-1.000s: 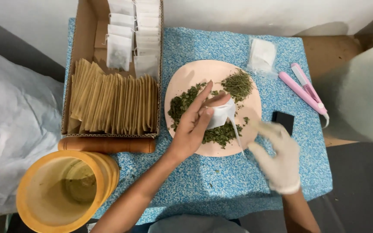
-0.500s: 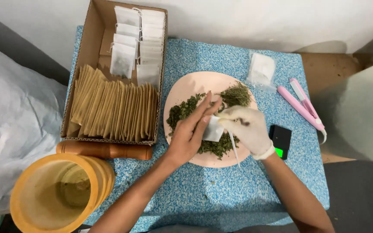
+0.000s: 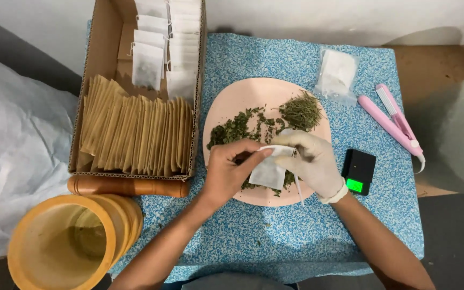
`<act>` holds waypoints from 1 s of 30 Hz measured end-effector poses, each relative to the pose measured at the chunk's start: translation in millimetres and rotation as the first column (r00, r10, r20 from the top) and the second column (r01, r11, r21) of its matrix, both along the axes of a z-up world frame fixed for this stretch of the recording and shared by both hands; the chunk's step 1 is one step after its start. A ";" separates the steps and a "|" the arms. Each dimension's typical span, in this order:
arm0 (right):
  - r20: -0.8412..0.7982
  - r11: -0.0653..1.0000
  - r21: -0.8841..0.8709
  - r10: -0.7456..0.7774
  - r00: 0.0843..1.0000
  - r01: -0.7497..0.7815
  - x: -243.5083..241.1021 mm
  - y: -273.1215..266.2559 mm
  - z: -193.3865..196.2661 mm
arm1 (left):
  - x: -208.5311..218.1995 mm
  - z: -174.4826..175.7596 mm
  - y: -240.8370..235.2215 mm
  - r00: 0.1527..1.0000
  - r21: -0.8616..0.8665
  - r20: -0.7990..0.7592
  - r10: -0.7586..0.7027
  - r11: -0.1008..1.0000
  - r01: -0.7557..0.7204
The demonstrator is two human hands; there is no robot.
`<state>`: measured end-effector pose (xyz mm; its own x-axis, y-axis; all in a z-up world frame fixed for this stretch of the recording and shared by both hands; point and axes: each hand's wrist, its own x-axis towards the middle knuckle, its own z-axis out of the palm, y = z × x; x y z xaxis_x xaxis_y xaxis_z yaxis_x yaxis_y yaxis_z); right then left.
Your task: The person fills small white pouches with dried green leaves using a white plastic spoon, weighs them on a digital scale, and places them into a cardboard box.
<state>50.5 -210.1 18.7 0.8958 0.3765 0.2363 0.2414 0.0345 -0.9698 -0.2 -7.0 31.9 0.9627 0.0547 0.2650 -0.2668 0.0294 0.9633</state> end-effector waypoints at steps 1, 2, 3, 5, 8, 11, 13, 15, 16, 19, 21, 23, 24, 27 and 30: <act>0.002 1.000 0.001 -0.004 1.000 0.004 -0.1 -2.2 -2.6 | 0.0 2.1 -1.0 1.000 0.001 0.002 -0.004 1.000 0.004; -0.039 0.999 0.001 -0.036 0.999 0.036 -0.3 -4.3 -5.2 | -0.1 4.2 -2.0 1.000 0.034 0.021 -0.001 0.999 0.000; -0.083 0.998 -0.001 -0.067 0.994 0.067 -1.7 -6.6 -8.1 | -1.5 5.9 -3.2 0.999 0.067 0.038 0.004 0.998 -0.006; -0.077 0.998 -0.013 -0.062 0.995 0.061 -1.1 -7.2 -3.8 | -2.6 10.3 -3.1 0.998 0.087 0.058 -0.008 0.996 0.003; -0.075 0.998 -0.034 -0.064 0.995 0.061 -3.1 -5.9 0.1 | -2.3 12.5 -0.1 0.996 0.100 0.078 -0.038 0.995 0.031; -0.083 0.996 -0.056 -0.076 0.994 0.071 -5.4 -3.6 3.5 | -3.0 6.2 3.4 0.995 0.100 0.081 -0.055 0.994 0.047; -0.084 0.995 -0.071 -0.079 0.993 0.073 -5.5 -1.5 7.3 | -2.6 0.3 3.4 0.995 0.107 0.088 -0.050 0.993 0.041; -0.121 0.991 -0.117 -0.074 0.990 0.060 -6.5 0.0 12.3 | -2.2 -5.4 0.1 0.991 0.129 0.131 -0.034 0.991 0.017; -0.123 0.991 -0.120 -0.074 0.990 0.059 -5.7 -2.1 7.2 | -3.4 -6.2 -0.4 0.991 0.127 0.129 -0.033 0.992 0.017; -0.080 0.993 -0.071 -0.103 0.992 0.097 0.5 -4.9 -2.7 | -2.0 -3.3 0.8 0.987 0.145 0.152 -0.047 0.989 0.025; -0.088 0.992 -0.078 -0.106 0.990 0.099 1.1 -4.0 -5.0 | -2.5 3.3 3.0 0.985 0.119 0.162 -0.057 0.992 0.038; -0.100 0.992 -0.067 -0.111 0.989 0.104 -0.7 -5.4 -10.2 | -2.4 -4.0 3.4 0.987 0.123 0.154 -0.055 0.992 0.036; -0.112 0.993 -0.055 -0.114 0.987 0.109 -1.2 -6.0 -12.9 | -2.1 -7.7 3.7 0.988 0.127 0.145 -0.052 0.991 0.034; -0.116 0.990 -0.087 -0.122 0.986 0.112 -2.8 -6.5 -5.6 | 0.4 -12.0 2.9 0.988 0.116 0.137 -0.064 0.992 0.048; -0.125 0.989 -0.096 -0.124 0.984 0.113 -1.5 -12.6 -13.6 | 1.7 -1.9 4.3 0.985 0.096 0.165 -0.056 0.995 0.041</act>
